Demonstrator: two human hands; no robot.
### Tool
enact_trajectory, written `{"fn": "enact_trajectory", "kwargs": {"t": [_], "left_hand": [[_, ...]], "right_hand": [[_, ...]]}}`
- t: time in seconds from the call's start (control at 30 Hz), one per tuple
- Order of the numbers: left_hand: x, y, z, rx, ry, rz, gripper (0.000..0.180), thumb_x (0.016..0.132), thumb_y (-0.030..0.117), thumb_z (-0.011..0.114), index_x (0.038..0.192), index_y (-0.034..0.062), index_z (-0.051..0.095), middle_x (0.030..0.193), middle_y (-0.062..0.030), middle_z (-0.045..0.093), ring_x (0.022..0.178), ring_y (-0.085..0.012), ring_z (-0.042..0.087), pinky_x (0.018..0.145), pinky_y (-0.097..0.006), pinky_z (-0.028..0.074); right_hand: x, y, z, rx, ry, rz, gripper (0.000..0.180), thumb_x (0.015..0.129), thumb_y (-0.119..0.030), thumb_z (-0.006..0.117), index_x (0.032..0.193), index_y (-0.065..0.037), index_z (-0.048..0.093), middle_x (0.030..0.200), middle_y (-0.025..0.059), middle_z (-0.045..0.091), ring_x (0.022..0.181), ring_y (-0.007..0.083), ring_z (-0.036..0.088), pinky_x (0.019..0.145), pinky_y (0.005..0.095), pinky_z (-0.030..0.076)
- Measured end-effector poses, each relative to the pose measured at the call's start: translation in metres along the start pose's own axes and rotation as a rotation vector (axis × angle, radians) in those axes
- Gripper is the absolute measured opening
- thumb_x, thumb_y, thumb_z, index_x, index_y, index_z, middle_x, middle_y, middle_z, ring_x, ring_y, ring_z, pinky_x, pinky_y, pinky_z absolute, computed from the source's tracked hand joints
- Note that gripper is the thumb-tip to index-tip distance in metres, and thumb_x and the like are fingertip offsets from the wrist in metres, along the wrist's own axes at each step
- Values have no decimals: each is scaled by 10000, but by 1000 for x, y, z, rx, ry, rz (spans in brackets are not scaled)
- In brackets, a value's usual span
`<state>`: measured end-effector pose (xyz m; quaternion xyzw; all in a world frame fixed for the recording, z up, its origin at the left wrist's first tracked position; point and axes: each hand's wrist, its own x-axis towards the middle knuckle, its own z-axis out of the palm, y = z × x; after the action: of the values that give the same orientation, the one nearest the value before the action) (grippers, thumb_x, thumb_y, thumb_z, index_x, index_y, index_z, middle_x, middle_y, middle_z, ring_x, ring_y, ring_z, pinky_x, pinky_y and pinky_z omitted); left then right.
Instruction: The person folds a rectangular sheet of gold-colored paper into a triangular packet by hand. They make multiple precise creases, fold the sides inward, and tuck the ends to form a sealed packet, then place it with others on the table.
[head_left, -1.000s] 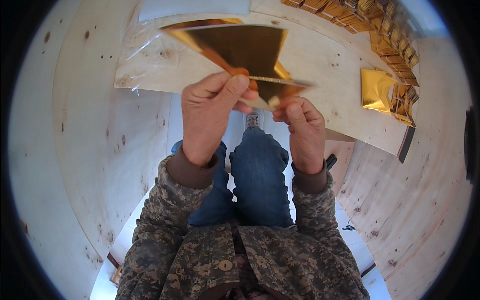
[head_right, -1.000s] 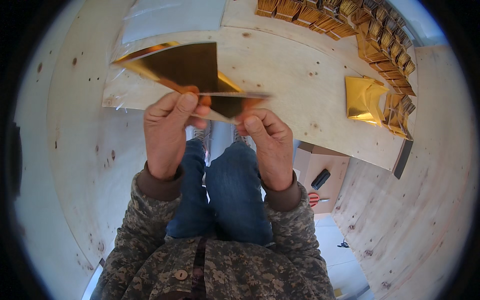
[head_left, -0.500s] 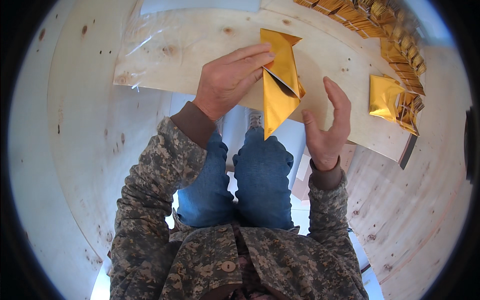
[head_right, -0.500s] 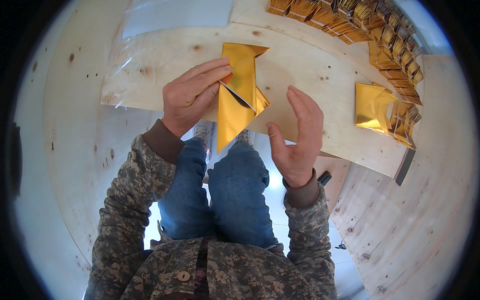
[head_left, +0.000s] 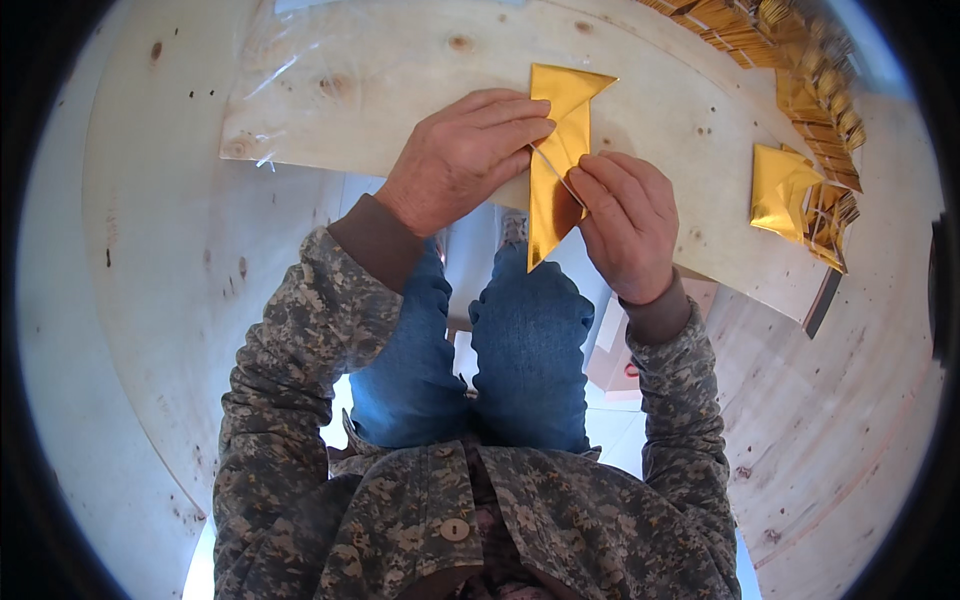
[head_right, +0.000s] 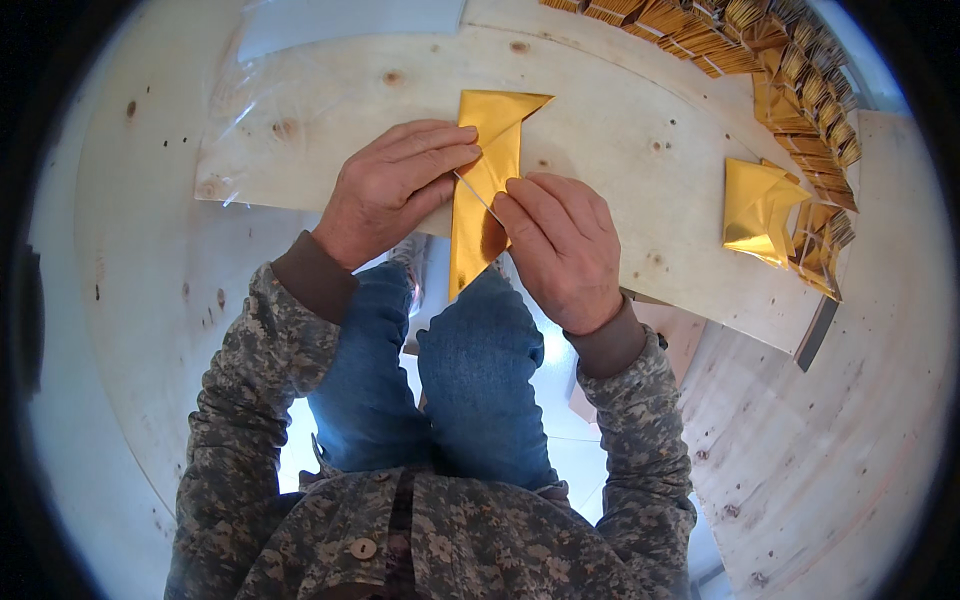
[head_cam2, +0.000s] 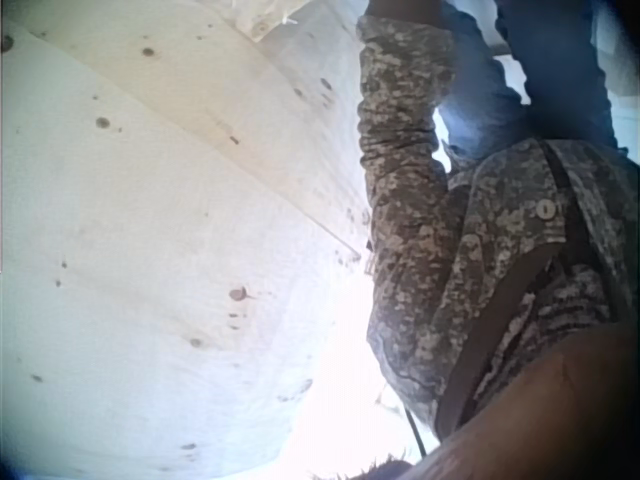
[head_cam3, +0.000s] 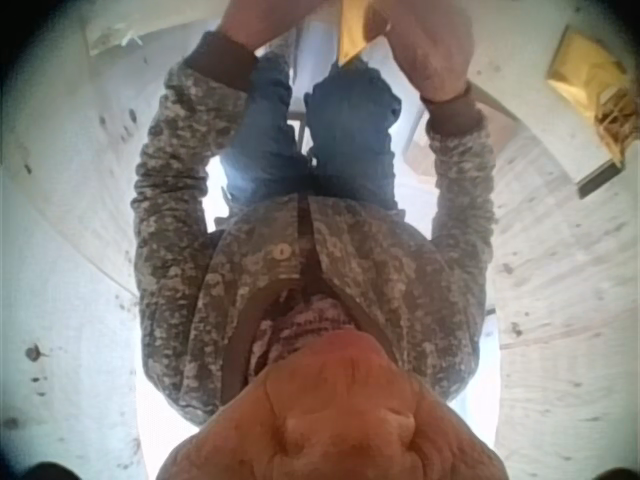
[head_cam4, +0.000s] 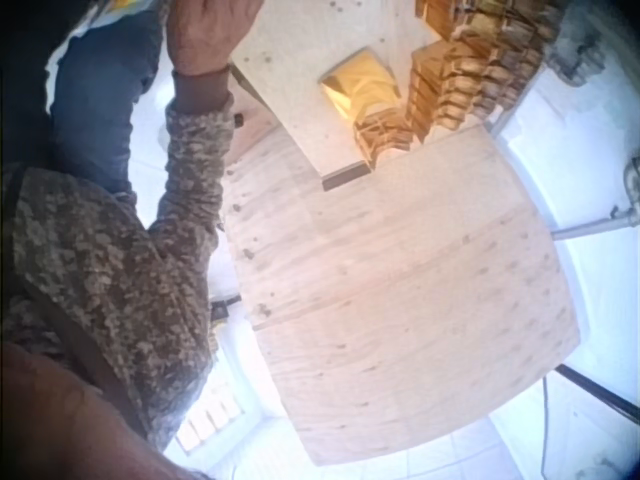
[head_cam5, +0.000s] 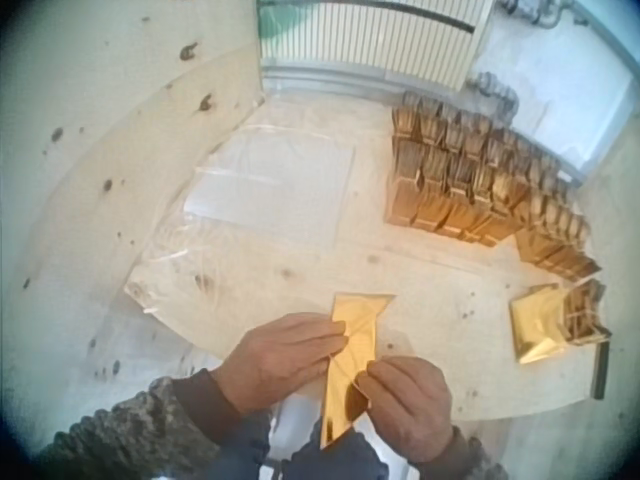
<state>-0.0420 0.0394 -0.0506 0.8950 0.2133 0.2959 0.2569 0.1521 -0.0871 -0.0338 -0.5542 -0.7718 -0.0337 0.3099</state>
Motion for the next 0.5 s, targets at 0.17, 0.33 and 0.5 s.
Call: {"fn": "enact_trajectory", "kwargs": {"t": [0.17, 0.33, 0.5], "left_hand": [[-2, 4, -7, 105, -79, -3, 398, 797, 117, 793, 1181, 95, 691, 1259, -76, 688, 1262, -275, 592, 1131, -478, 401], [-4, 6, -9, 189, -101, 116, 235, 800, 167, 794, 1006, 127, 688, 1253, -55, 691, 1270, -242, 591, 1175, -515, 328], [-8, 4, -6, 190, -127, 151, 145, 804, 173, 788, 927, 139, 719, 1252, -29, 699, 1290, -225, 581, 1196, -525, 285]], "right_hand": [[-1, 2, 2, 9, -53, -18, 284, 739, -29, 707, 1022, -10, 710, 1067, 97, 690, 1010, 272, 659, 883, 399, 525], [0, 3, 2, 18, -66, -13, 285, 728, -27, 721, 1013, -11, 711, 1057, 95, 694, 1007, 268, 659, 887, 400, 525], [0, 3, 0, 47, -69, 19, 300, 717, -11, 732, 1017, -16, 713, 1056, 92, 709, 998, 264, 669, 889, 391, 528]]}}
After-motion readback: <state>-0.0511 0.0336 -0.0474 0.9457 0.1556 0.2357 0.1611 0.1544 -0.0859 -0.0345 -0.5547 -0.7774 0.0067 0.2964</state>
